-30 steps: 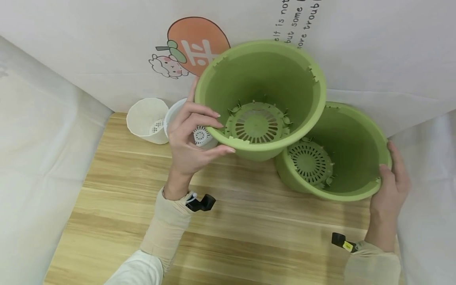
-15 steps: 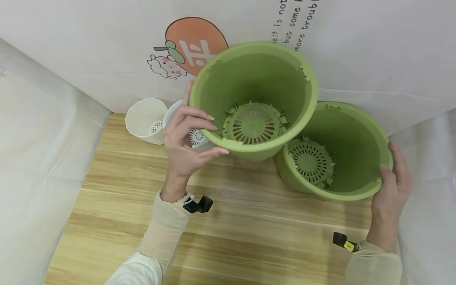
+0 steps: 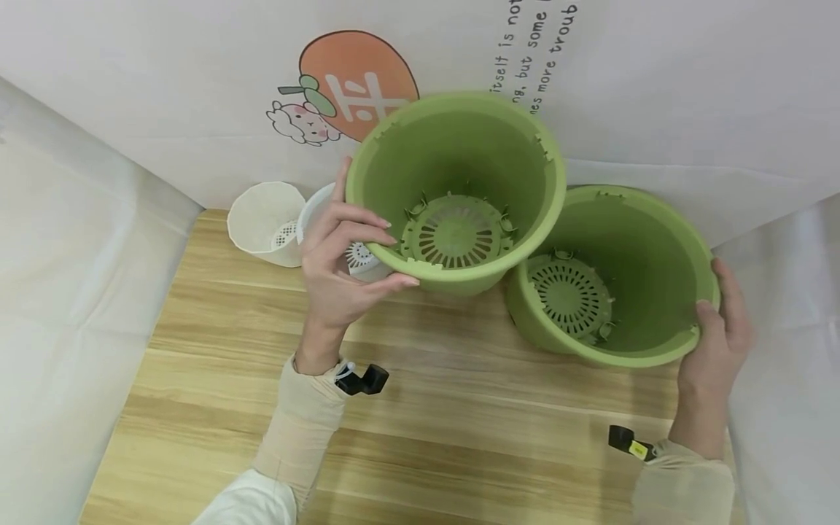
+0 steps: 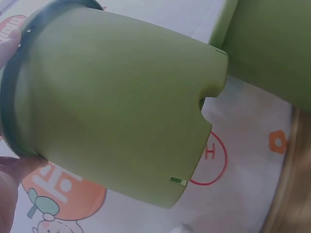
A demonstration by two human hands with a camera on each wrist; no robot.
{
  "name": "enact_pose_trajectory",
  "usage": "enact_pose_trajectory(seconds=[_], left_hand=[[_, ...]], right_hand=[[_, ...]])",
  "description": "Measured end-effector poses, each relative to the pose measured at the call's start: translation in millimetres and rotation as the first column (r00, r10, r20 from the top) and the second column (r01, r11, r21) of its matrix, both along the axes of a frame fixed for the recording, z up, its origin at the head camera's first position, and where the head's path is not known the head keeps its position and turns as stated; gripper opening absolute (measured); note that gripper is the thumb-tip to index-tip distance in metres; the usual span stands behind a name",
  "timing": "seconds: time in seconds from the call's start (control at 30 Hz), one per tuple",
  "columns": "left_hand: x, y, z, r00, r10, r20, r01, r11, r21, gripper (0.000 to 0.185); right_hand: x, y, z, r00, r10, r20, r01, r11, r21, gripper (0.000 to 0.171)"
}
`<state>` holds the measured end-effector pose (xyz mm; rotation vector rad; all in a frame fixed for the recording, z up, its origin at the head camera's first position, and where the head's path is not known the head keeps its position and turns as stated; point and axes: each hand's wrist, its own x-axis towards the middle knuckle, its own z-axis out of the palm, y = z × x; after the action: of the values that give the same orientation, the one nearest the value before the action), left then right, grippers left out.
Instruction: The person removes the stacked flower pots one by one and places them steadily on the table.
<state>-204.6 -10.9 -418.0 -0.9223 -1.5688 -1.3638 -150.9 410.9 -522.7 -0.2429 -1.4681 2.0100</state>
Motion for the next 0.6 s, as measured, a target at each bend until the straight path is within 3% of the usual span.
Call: enact_pose_trajectory(seconds=[0.33,0.6], left_hand=[[-3.9,-1,-19.5,1.0,0.022,0.012,-0.021,1.0,-0.017,0.05],[-4.8,1,-31.6,1.0,0.019,0.024,-0.018,0.999,-0.043,0.049]], right_hand=[[1.0,7,-8.7,0.98,0.169,-0.109,-0.17,0.985,-0.001,0.042],[1.5,6,-4.6,0.983,0.111,-0.146,-0.135,0.977,-0.168,0.045]])
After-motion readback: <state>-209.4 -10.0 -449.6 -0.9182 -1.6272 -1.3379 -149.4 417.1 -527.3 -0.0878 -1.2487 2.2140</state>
